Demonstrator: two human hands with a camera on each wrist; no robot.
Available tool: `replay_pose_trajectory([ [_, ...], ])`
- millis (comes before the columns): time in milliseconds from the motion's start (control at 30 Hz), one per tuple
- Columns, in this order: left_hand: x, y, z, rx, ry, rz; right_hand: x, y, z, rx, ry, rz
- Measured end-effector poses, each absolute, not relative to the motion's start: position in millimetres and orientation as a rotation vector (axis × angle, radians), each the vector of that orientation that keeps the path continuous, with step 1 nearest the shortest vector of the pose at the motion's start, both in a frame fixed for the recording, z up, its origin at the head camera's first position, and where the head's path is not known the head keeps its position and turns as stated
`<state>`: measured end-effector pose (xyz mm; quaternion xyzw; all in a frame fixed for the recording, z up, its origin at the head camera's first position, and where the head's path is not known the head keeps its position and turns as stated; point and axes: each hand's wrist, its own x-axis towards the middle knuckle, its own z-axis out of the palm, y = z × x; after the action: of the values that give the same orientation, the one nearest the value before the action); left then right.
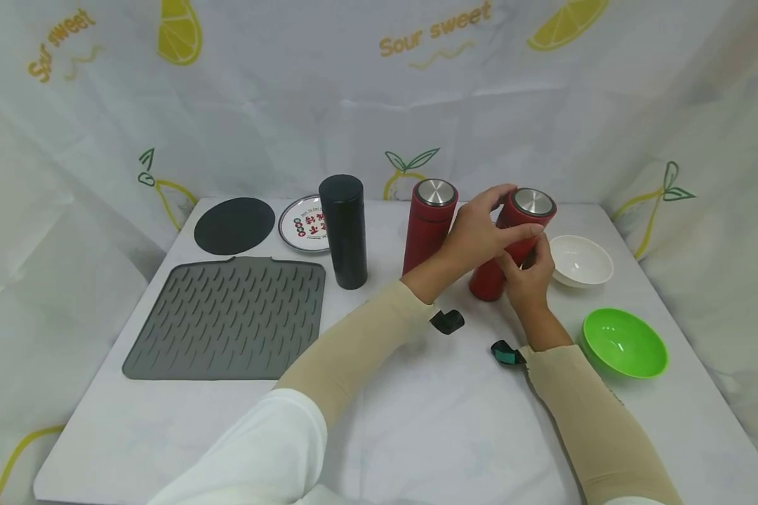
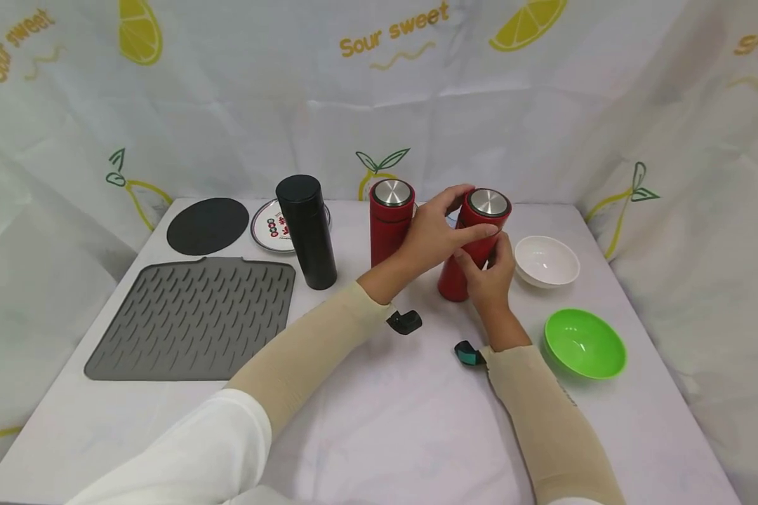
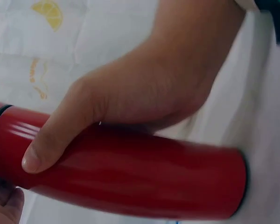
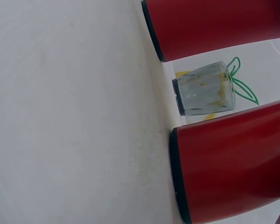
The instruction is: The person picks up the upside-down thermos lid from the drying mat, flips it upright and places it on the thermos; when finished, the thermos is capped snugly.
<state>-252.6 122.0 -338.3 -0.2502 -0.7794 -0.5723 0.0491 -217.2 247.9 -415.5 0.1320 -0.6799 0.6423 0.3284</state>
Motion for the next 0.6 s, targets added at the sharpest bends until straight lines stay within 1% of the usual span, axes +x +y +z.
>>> replay_pose_trajectory([
  [233,-250.0,123.5,-344.4,-0.769,-2.337,-1.800,-218.2,246.8,-415.6,0.352,-1.758,1.700],
  [367,-250.8,122.0,-354.8,-0.836,-2.334,-1.813,-216.6,245.7,-414.8,0.330,-1.780,1.684],
  [600,-240.9,124.9,-369.2,-0.849,-2.092,-1.720,-216.0,245.3,-412.2,0.347,-1.758,1.684],
])
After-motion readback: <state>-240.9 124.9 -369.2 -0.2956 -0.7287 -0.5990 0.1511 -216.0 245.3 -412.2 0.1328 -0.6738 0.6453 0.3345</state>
